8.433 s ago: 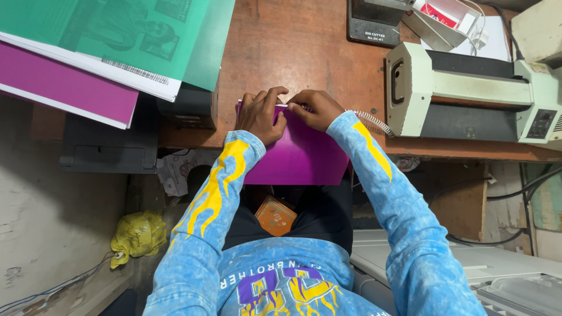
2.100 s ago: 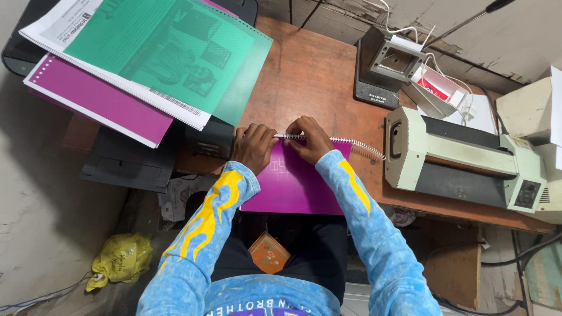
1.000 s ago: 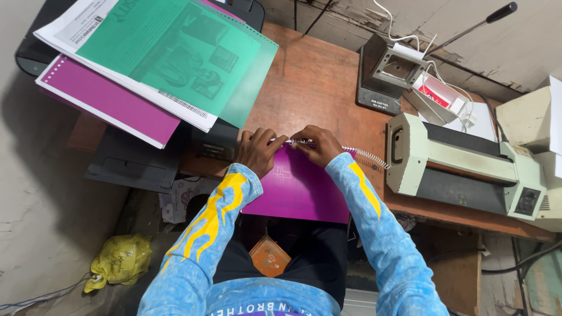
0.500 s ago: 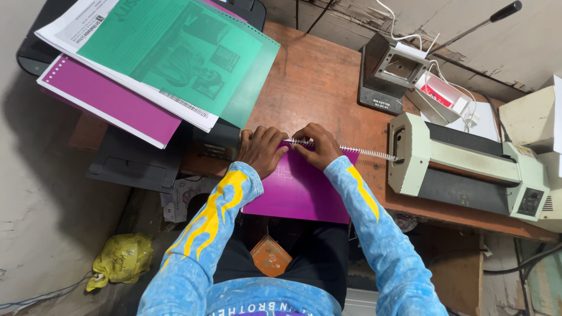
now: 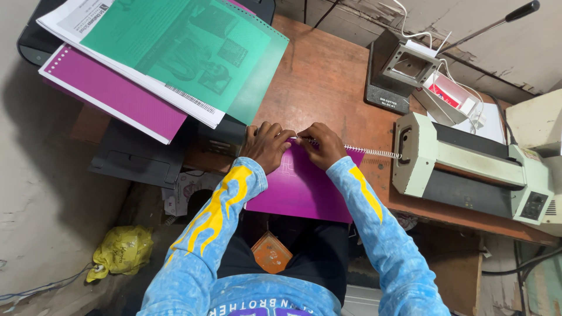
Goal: The person binds a notebook by threading a spiral coil through pre-punched holes in the pages and cover, working from one end of the stack to the other.
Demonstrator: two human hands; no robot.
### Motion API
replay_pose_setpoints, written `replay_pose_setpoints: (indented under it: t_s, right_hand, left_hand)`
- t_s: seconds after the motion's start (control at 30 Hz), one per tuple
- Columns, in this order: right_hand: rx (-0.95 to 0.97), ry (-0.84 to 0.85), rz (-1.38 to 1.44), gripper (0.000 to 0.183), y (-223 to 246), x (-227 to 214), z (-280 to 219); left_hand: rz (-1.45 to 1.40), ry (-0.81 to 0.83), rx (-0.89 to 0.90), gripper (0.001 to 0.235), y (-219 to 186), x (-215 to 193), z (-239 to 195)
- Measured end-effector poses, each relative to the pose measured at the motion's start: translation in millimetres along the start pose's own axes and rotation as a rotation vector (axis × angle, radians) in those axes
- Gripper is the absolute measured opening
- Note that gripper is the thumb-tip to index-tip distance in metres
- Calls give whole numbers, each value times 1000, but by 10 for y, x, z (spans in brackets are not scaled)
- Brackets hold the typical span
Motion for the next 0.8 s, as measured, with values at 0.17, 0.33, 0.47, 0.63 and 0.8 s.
replay_pose_setpoints:
  t_s: [0.17,0.33,0.47,0.63,0.8]
  right_hand:
    - [-130,-107,-188,14,132,24,-49]
    - [-62,-51,-142,12,48,50,2]
    - [-53,-33,-115,12,43,44,9]
    - [-86,-60,-83,16,71,37,-20]
    - [-74,-76,-88,13,41,83,-43]
  left_hand:
    - [-8,-8,-6,25,-3,-4,-9]
    - [-5,-8,-2,25,13,-4,-13]
    - [-12,-1,-7,24,21,-2,7]
    - [-26,0,-14,25,11,-11,-9]
    - [-34,7,-27,24,-6,-25,-3]
Point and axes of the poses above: each hand's wrist, its own z-axis towards the middle knuckle, its own x-axis out of the palm, y = z × x, the point moved 3 cm from there along z, towards the middle knuckle, and after that the axes turned 10 degrees about y, right-handed, at the moved point
